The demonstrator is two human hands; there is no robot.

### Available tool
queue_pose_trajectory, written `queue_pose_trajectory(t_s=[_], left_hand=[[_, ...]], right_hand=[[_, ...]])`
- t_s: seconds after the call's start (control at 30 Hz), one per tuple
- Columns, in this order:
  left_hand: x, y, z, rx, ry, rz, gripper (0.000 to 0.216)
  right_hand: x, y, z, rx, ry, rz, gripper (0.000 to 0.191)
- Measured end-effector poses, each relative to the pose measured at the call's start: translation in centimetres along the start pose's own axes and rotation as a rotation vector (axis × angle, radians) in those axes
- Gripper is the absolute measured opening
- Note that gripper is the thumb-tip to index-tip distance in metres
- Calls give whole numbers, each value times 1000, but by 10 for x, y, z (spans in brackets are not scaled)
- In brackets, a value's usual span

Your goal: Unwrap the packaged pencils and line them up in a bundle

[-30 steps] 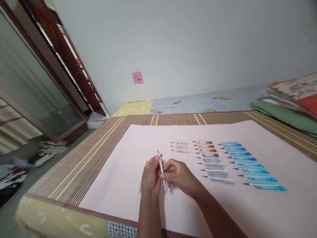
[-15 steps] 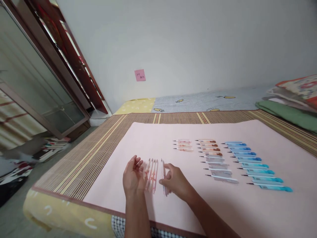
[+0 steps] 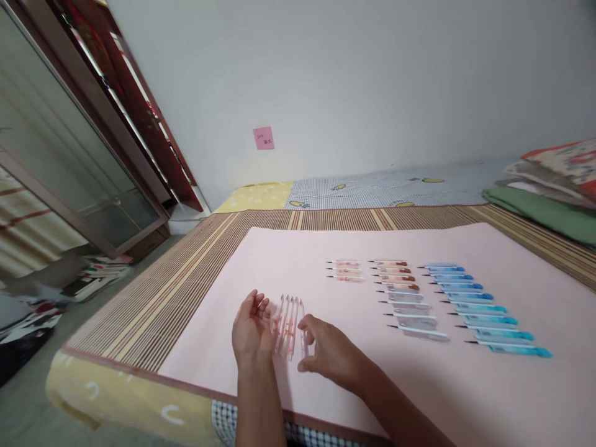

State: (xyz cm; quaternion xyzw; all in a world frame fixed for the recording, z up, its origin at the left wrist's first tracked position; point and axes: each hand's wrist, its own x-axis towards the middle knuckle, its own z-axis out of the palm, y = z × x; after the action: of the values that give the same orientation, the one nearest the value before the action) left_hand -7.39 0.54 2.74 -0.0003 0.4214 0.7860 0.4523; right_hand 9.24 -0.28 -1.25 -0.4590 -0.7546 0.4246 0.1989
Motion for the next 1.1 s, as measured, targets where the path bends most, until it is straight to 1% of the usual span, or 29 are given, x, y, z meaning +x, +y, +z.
queue_pose_trajectory(t_s=[0.07, 0.17, 0.47, 0.7, 0.97, 1.1], left_hand=[[0, 0, 0, -2, 0, -10, 10], [0, 0, -1, -5, -5, -22, 10], [0, -1, 0, -32, -15, -57, 10], [-6, 0, 5, -49, -10, -82, 12], [-3, -2, 4, -42, -13, -81, 10], [-2, -3, 4, -33, -23, -77, 9]], right_hand=[[-3, -1, 0, -69, -40, -41, 50], [-4, -2, 2, -153, -46, -97, 40], [-3, -6, 10, -220, -3, -160, 31], [-1, -3, 16, -345, 30, -197, 23], [-1, -3, 19, -322, 37, -224, 22], [-2, -4, 18, -269, 32, -221, 27]])
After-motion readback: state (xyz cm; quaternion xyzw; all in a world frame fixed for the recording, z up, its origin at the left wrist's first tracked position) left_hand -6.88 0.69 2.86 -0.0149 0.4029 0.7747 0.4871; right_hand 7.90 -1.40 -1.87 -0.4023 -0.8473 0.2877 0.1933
